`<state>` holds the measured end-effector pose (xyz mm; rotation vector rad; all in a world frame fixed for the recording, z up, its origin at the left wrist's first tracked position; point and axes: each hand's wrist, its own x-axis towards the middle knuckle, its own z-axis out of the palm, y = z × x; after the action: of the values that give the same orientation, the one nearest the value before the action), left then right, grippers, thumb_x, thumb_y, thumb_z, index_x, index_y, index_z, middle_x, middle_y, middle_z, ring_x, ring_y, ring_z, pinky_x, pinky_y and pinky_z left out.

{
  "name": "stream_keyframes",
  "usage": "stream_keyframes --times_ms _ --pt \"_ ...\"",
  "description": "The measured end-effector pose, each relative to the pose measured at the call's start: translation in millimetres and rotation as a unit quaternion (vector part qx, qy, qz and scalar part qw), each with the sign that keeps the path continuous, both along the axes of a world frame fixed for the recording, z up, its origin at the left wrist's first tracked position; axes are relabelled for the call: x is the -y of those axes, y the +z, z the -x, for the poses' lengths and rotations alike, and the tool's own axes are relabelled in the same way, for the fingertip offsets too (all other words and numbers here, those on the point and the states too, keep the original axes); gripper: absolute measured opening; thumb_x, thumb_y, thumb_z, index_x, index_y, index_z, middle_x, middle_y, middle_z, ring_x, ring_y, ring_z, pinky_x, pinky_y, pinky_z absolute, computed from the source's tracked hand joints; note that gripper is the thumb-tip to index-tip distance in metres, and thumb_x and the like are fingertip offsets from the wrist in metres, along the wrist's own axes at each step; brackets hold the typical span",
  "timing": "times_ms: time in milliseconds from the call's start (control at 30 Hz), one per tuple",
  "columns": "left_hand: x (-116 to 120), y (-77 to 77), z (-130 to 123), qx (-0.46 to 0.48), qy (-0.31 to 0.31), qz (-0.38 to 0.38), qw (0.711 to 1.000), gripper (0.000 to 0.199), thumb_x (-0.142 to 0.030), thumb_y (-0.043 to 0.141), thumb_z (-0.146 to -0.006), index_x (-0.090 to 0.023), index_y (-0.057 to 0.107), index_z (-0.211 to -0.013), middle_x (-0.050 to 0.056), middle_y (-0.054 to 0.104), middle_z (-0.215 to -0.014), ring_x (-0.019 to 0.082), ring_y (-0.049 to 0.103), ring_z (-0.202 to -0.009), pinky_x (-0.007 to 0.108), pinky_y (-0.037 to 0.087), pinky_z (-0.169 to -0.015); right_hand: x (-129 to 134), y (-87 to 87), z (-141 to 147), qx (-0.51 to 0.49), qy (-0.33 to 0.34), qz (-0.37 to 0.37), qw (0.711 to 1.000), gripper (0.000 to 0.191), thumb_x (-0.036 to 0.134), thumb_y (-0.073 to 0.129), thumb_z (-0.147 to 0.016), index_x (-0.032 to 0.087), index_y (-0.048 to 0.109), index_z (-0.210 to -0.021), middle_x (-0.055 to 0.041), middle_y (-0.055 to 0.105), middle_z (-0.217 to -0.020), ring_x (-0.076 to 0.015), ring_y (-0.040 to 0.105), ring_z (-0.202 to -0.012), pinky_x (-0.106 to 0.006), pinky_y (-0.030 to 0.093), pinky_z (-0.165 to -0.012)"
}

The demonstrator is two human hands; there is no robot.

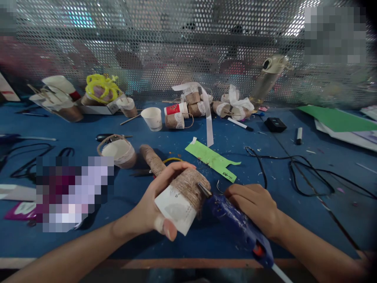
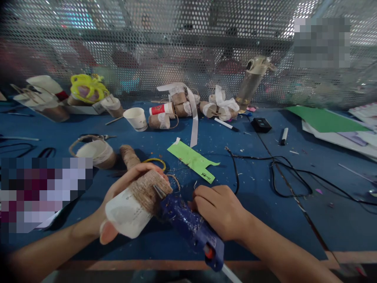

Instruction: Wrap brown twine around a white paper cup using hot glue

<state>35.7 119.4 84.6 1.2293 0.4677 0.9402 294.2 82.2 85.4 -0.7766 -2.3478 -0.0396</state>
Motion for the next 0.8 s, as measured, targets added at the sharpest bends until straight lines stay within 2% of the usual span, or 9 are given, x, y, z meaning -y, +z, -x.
stream_keyframes --times_ms 267,433,667,800 --pt "-1 -12.7 2 0.017 0.014 -0.014 1.0 0.103 -0.059 0.094 -0.041 -0.022 0.054 -0.129 0.01 0.062 -0.118 0.031 0.062 -0.108 0.045 0.048 -0.101 -3 -3.8 -2 -0.005 -0.001 0.001 1.0 0.039 0.012 0.035 -0.101 0.018 0.056 -0.069 -0.002 0.057 -0.064 -0.0143 0.048 -0.056 -0.028 0.035 -0.05" --pt "-2 -14.9 1 0.03 0.001 -0.012 0.999 0.101 -0.06 0.093 -0.044 -0.023 0.054 -0.13 0.009 0.065 -0.113 0.03 0.064 -0.107 0.042 0.049 -0.099 -1 -7.4 1 -0.013 -0.003 0.002 1.0 0.043 0.014 0.031 -0.103 0.018 0.054 -0.067 -0.0025 0.056 -0.065 -0.0136 0.045 -0.055 -0.028 0.034 -0.05" --pt "-2 -22.2 -1 0.043 0.012 -0.006 0.999 0.098 -0.06 0.092 -0.044 -0.023 0.056 -0.128 0.008 0.063 -0.113 0.028 0.064 -0.102 0.041 0.049 -0.098 0 -4.1 1 0.006 0.01 0.009 1.0 0.046 0.014 0.028 -0.105 0.017 0.057 -0.069 -0.0047 0.059 -0.066 -0.0155 0.05 -0.057 -0.029 0.036 -0.049" --pt "-1 -23.8 -2 0.041 0.009 -0.003 0.999 0.102 -0.063 0.091 -0.041 -0.024 0.055 -0.128 0.009 0.063 -0.113 0.031 0.065 -0.104 0.044 0.05 -0.096 0 -4.0 1 0.008 0.002 0.003 1.0 0.047 0.014 0.026 -0.105 0.018 0.057 -0.069 -0.0044 0.058 -0.066 -0.0152 0.049 -0.058 -0.029 0.037 -0.05"
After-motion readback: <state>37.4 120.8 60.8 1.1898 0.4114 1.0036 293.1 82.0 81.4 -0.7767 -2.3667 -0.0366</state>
